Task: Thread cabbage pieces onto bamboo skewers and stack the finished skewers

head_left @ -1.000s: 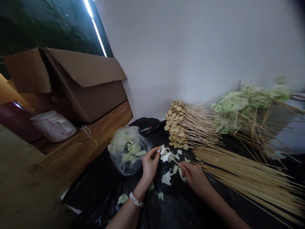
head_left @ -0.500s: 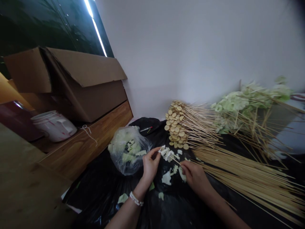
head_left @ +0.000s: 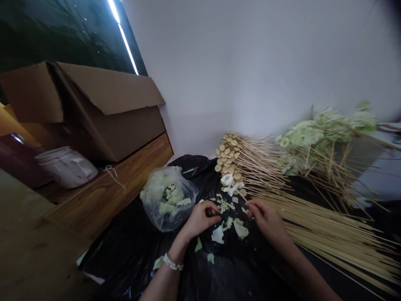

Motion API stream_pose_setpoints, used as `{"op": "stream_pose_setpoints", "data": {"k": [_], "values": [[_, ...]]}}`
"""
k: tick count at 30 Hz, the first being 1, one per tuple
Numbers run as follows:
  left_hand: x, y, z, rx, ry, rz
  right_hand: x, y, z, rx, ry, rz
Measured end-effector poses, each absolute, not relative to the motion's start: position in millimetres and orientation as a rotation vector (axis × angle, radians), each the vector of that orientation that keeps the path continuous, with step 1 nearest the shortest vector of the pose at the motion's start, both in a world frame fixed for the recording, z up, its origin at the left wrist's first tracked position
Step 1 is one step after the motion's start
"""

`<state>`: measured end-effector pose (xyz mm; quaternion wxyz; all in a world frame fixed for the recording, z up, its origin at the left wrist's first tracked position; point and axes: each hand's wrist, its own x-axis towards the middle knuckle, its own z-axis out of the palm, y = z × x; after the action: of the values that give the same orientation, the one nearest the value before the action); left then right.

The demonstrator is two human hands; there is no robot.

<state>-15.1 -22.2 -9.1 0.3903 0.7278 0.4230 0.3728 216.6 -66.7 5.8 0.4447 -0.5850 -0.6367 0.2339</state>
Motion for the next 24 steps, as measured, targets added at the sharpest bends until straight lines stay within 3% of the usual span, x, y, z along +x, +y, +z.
{"op": "stream_pose_setpoints", "data": {"k": [5, 12, 24], "values": [[-26, -25, -2, 2.089, 0.927, 0.653, 213, -67, 5, -1.452, -1.582, 0.616], [-23, -27, -2, 2.062, 0.869, 0.614, 210, -68, 4, -1.440, -1.560, 0.691], [-20, -11, -9, 1.034, 1.097, 1.341, 207, -70, 6, -1.389, -1.619, 0.858]]}}
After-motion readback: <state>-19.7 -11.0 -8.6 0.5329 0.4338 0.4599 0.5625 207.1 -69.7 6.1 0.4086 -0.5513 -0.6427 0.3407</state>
